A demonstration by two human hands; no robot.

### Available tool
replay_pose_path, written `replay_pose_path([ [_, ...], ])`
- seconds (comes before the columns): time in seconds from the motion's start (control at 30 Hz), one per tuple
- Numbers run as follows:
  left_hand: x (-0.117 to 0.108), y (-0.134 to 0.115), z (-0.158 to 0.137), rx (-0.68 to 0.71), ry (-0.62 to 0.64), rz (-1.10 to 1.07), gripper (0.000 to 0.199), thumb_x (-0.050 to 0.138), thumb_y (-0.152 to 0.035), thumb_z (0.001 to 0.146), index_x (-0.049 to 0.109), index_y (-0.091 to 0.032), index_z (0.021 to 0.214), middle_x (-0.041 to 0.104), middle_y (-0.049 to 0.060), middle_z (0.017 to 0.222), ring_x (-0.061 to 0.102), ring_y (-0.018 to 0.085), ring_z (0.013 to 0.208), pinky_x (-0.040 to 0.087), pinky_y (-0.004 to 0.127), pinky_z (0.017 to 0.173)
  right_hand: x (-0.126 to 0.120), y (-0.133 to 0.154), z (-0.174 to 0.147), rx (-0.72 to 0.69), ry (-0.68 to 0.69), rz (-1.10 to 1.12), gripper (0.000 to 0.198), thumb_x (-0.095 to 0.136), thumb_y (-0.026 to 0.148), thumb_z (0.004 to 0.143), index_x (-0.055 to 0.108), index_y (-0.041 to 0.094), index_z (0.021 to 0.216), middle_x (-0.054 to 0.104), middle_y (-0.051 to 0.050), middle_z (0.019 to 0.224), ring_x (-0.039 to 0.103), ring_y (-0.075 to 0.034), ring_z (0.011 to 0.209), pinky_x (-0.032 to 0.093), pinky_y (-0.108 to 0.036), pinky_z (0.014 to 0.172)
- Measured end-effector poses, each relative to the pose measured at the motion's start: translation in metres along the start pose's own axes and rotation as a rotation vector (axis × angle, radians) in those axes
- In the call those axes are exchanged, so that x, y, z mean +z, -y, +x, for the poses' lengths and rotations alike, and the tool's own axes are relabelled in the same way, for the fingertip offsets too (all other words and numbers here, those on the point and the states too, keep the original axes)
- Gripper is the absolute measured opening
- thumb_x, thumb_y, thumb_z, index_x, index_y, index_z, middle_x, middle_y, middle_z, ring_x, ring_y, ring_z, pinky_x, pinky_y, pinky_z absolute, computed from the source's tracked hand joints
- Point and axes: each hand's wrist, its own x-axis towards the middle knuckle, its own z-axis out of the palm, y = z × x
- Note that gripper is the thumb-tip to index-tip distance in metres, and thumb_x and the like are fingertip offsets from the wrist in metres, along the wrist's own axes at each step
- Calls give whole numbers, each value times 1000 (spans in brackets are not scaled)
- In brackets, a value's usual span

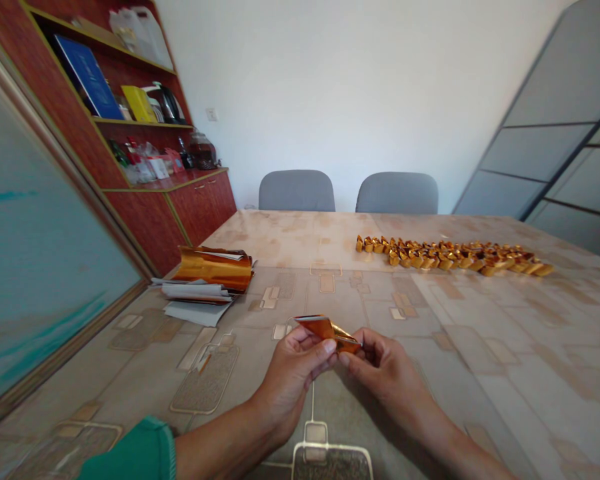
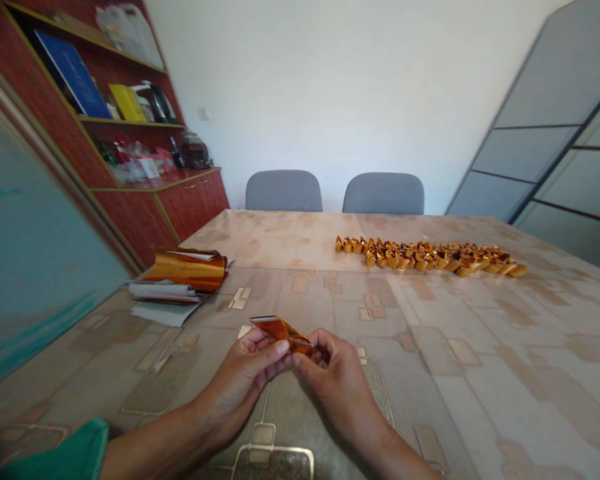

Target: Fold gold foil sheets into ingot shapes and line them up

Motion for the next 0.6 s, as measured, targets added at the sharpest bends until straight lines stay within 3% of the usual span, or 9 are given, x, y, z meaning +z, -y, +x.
replay_pose_path([
  [0.43,0,-2,0,25,7,41,35,91,-28,63,71,-14,88,74,4,84,67,14,77,52,25,76,-2,-3,0,-52,0,62,41,74,57,73,55,20,69,45,4,61,36,-12,56,28,-26,53],
  [0.6,0,-3,1,13,-26,78,39,93,-30,59,71,-14,87,72,1,78,62,9,68,49,21,68,-4,-5,0,-69,-55,3,44,69,60,78,56,19,66,48,3,61,39,-13,58,30,-26,55],
])
